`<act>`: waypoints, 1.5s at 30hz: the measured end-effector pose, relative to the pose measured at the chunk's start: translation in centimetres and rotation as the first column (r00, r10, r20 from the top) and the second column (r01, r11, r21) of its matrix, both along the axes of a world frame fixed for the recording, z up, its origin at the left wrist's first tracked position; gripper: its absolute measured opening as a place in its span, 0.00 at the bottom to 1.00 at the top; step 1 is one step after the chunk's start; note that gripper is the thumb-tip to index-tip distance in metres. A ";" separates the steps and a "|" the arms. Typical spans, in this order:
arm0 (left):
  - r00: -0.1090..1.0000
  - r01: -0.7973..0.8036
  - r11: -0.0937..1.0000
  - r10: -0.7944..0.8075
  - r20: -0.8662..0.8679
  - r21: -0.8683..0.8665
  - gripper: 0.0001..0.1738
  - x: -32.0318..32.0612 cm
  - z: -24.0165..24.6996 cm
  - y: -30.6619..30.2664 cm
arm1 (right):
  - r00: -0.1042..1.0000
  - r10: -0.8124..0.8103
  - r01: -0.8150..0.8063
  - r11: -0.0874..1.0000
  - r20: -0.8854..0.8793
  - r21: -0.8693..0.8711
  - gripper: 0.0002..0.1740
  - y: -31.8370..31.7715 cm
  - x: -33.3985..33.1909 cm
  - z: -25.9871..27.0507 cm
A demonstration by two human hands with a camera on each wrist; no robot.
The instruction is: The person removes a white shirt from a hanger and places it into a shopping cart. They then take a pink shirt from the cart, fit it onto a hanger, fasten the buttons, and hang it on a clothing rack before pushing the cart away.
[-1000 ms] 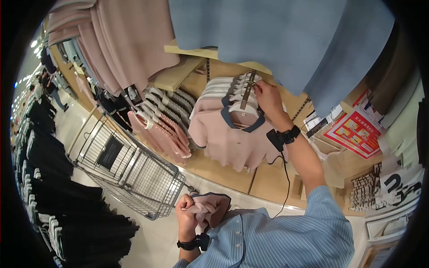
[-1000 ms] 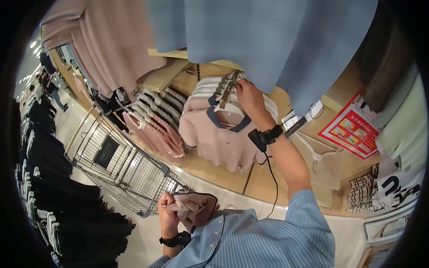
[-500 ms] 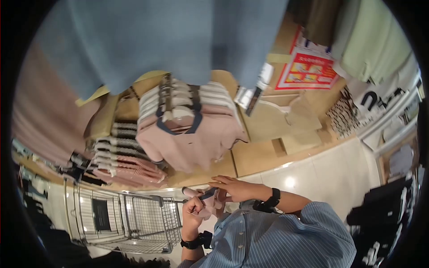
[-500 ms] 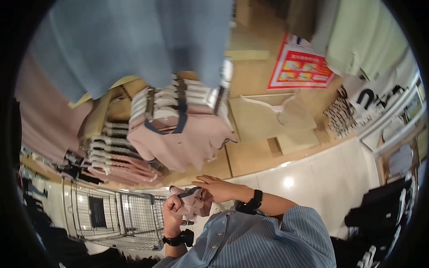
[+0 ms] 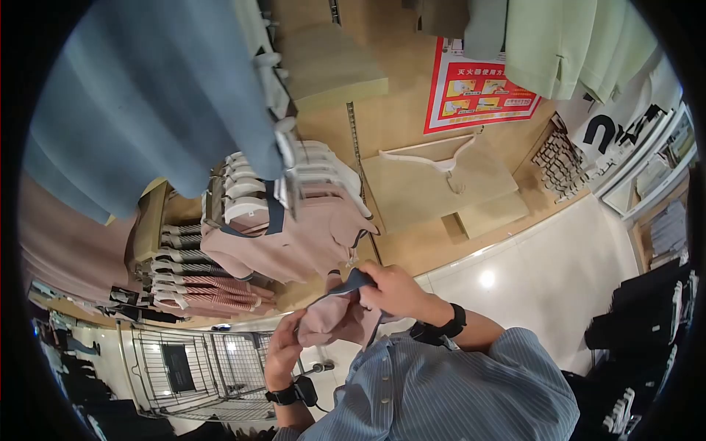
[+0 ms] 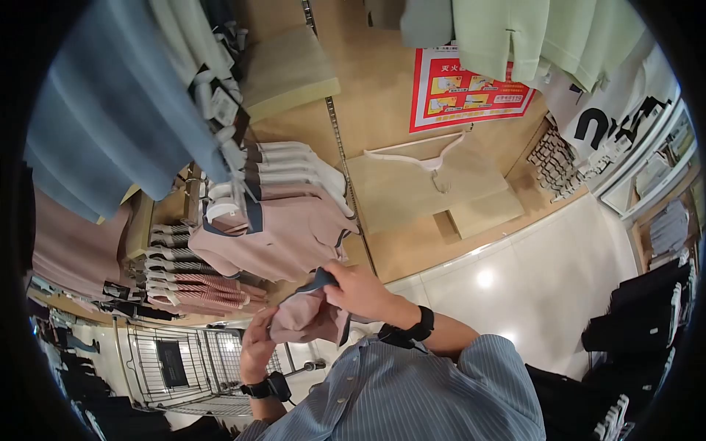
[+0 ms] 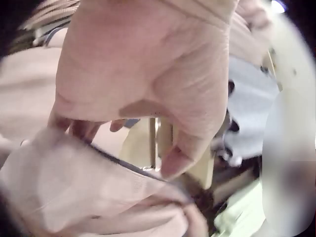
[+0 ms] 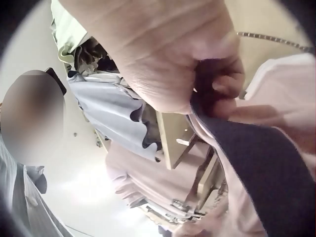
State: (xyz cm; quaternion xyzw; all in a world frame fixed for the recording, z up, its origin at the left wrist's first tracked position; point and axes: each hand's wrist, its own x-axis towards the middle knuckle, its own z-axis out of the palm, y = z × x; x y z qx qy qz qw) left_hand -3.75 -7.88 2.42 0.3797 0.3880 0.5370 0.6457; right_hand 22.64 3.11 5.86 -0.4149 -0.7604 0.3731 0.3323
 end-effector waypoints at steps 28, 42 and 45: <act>0.489 -0.833 0.551 0.781 -0.389 0.058 0.11 22.1 -2.1 5.1 | 0.838 0.330 -0.280 0.943 0.434 -0.178 0.13 11.2 21.0 -14.4; 0.507 -0.769 0.638 0.637 -0.580 0.029 0.18 24.2 -2.5 1.2 | 0.508 -0.211 -0.086 0.952 0.835 0.293 0.37 35.6 30.9 -22.8; 0.523 -0.781 0.625 0.652 -0.549 -0.002 0.18 24.1 -1.8 0.7 | 0.518 -0.223 -0.165 0.921 0.826 0.352 0.34 37.2 32.1 -24.8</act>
